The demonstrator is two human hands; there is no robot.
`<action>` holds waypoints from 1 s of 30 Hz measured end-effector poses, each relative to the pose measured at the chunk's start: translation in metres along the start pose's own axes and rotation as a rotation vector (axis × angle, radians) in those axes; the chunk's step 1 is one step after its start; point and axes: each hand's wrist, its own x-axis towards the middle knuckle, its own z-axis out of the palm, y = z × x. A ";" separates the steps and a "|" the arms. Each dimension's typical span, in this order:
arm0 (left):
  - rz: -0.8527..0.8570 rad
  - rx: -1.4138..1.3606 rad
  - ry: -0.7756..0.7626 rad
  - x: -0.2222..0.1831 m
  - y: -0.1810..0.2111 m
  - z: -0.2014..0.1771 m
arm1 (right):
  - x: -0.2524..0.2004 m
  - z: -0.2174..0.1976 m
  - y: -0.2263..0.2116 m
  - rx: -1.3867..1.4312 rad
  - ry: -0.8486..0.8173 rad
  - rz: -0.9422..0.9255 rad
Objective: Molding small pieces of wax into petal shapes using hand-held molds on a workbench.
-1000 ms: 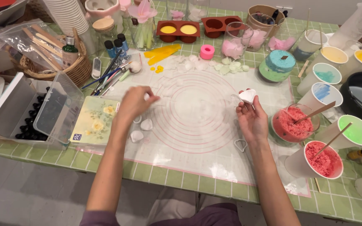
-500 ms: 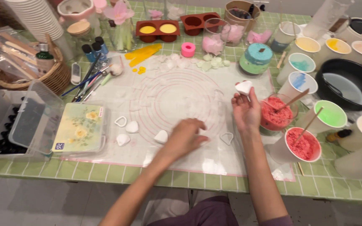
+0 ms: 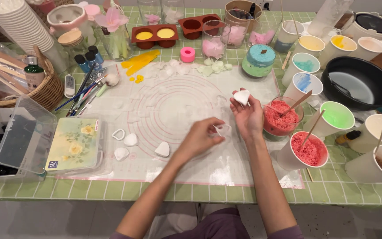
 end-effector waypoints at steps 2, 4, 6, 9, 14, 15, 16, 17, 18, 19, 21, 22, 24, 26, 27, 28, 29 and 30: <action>-0.033 -0.075 0.018 0.010 -0.020 -0.016 | 0.004 -0.006 0.003 0.035 0.046 0.044; -0.068 -0.151 0.040 0.019 -0.036 -0.034 | 0.006 -0.010 0.006 0.069 0.089 0.091; 0.037 -0.114 0.132 0.030 -0.045 -0.053 | 0.008 -0.013 0.007 0.032 0.030 0.157; -0.030 -0.291 0.128 0.038 -0.038 -0.066 | -0.015 0.014 0.008 -0.485 -0.070 0.151; -0.004 -0.311 0.104 0.039 -0.029 -0.060 | -0.044 0.070 0.002 -0.757 -0.146 0.105; 0.004 -0.315 0.096 0.039 -0.028 -0.057 | -0.043 0.068 0.005 -0.756 -0.135 0.094; 0.004 -0.316 0.096 0.039 -0.026 -0.054 | -0.041 0.064 0.006 -0.757 -0.134 0.095; 0.000 -0.370 0.091 0.038 -0.024 -0.051 | -0.038 0.060 0.008 -0.658 -0.156 0.116; -0.005 -0.423 0.084 0.038 -0.023 -0.048 | -0.036 0.056 0.009 -0.558 -0.175 0.136; -0.006 -0.424 0.083 0.038 -0.021 -0.046 | -0.035 0.051 0.013 -0.557 -0.173 0.137; 0.034 -0.571 0.051 0.039 -0.017 -0.042 | -0.030 0.042 0.017 -0.340 -0.192 0.202; 0.035 -0.571 0.052 0.039 -0.012 -0.042 | -0.033 0.046 0.015 -0.341 -0.193 0.203; 0.266 -0.206 0.195 0.038 -0.001 -0.043 | -0.038 0.054 0.012 -0.335 -0.175 0.225; 0.292 -0.244 0.186 0.045 -0.017 -0.041 | -0.036 0.051 0.014 -0.345 -0.176 0.212; 0.318 -0.282 0.176 0.049 -0.025 -0.040 | -0.035 0.050 0.015 -0.354 -0.176 0.198; 0.319 -0.284 0.176 0.060 -0.032 -0.049 | -0.036 0.054 0.009 -0.355 -0.176 0.198; 0.197 -0.421 0.168 0.071 -0.040 -0.059 | -0.036 0.057 0.003 -0.478 -0.115 0.129; 0.072 -0.555 0.158 0.082 -0.047 -0.068 | -0.038 0.061 -0.002 -0.599 -0.053 0.059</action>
